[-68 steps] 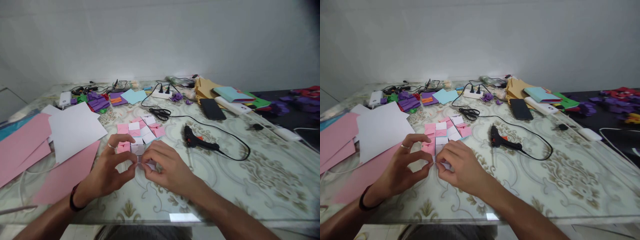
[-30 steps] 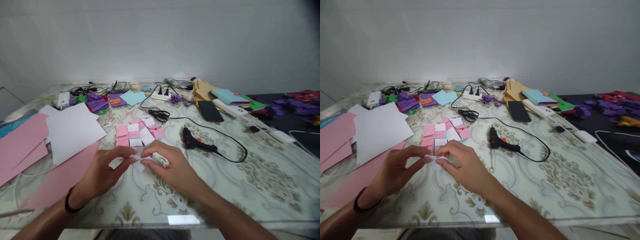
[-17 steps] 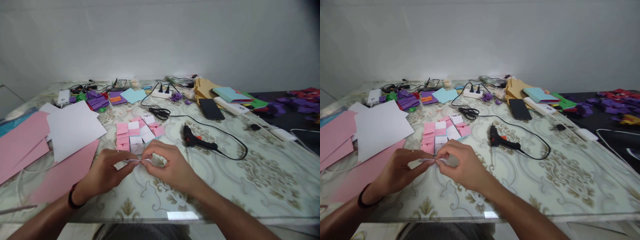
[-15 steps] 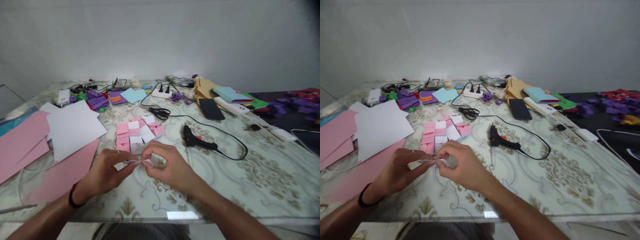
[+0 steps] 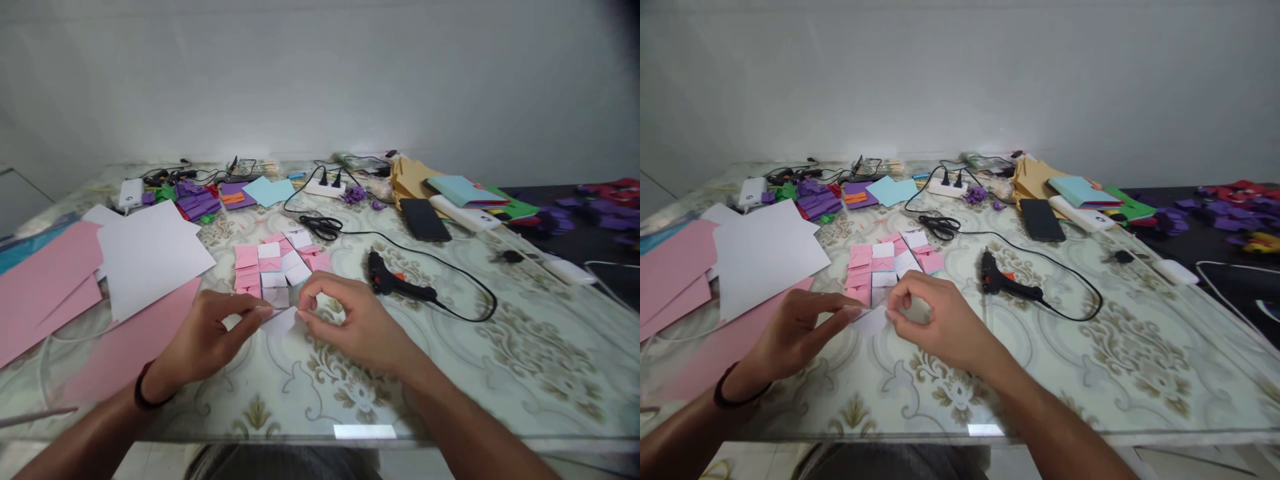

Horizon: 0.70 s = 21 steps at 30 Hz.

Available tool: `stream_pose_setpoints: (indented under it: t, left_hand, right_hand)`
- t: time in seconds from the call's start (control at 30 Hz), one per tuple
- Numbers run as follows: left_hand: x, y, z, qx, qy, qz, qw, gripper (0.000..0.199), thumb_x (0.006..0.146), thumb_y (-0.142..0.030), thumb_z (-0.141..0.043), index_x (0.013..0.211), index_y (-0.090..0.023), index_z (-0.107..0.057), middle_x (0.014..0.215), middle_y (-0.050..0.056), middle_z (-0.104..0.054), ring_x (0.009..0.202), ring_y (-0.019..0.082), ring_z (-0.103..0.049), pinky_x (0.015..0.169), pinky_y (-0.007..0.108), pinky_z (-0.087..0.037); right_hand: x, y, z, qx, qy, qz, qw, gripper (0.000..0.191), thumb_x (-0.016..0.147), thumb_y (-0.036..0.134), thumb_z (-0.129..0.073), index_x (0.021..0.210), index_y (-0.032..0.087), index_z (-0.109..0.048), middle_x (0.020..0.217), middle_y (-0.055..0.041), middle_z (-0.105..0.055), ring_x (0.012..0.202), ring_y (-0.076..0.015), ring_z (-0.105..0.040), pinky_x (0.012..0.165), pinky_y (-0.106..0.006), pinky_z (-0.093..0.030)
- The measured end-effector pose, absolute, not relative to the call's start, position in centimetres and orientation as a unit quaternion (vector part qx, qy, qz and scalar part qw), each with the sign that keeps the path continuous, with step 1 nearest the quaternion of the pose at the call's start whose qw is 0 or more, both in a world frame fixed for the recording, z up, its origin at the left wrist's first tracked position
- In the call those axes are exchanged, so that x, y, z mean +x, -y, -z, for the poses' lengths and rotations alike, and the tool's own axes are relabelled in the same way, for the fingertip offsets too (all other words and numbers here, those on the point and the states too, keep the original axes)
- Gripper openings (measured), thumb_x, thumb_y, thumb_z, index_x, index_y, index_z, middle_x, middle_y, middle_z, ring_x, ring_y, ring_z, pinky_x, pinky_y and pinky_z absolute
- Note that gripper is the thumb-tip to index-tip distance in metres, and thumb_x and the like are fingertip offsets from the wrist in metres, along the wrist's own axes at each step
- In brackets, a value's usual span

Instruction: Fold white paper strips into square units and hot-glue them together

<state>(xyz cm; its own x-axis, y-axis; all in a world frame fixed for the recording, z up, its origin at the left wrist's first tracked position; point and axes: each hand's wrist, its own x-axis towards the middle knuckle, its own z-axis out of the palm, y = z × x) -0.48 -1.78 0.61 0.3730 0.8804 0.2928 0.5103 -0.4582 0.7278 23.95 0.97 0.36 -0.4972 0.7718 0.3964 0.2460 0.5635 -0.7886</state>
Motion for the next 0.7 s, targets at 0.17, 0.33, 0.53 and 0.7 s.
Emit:
stream_pose_setpoints:
  t: [0.17,0.33,0.53,0.7]
  left_hand:
    - [-0.1,1.9,-0.8,0.75,-0.479,-0.323,0.322,0.029,0.103,-0.038,-0.058,0.096,-0.021,-0.081,0.086,0.002,-0.081,0.073,0.016,-0.071,0.062,0.022,-0.052]
    - [-0.2,1.4,-0.6,0.686,-0.432,-0.353,0.468,0.031,0.103,-0.041,-0.057,0.122,-0.025,-0.076,0.127,0.007,-0.076,0.121,0.026,-0.068,0.099,0.035,-0.056]
    - [-0.6,0.9,0.7,0.597,-0.411,-0.354,0.591,0.039,0.106,-0.049,-0.048,0.118,-0.024,-0.076,0.125,0.009,-0.073,0.12,0.027,-0.065,0.105,0.041,-0.051]
    - [-0.3,0.6,-0.2,0.607,-0.385,-0.306,0.624,0.021,0.099,-0.04,-0.066,0.108,-0.023,-0.072,0.105,0.004,-0.068,0.099,0.019,-0.061,0.085,0.03,-0.048]
  right_hand:
    - [23.2,-0.8,0.4,-0.256,0.806,-0.353,0.4,0.015,0.094,0.01,-0.068,0.102,0.022,-0.073,0.099,-0.0028,-0.071,0.09,-0.0139,-0.067,0.082,-0.026,-0.052]
    - [23.2,-0.9,0.7,-0.243,0.811,-0.345,0.405,0.016,0.095,0.006,-0.065,0.094,0.019,-0.075,0.102,-0.0058,-0.068,0.095,-0.0144,-0.067,0.086,-0.026,-0.052]
    - [23.5,-0.9,0.6,-0.233,0.833,-0.335,0.373,0.019,0.098,0.006,-0.059,0.097,0.018,-0.073,0.106,-0.0078,-0.069,0.099,-0.0155,-0.068,0.09,-0.027,-0.053]
    - [23.5,-0.9,0.5,-0.227,0.844,-0.326,0.361,0.019,0.099,0.006,-0.057,0.098,0.018,-0.071,0.109,-0.0073,-0.068,0.1,-0.0147,-0.067,0.091,-0.027,-0.052]
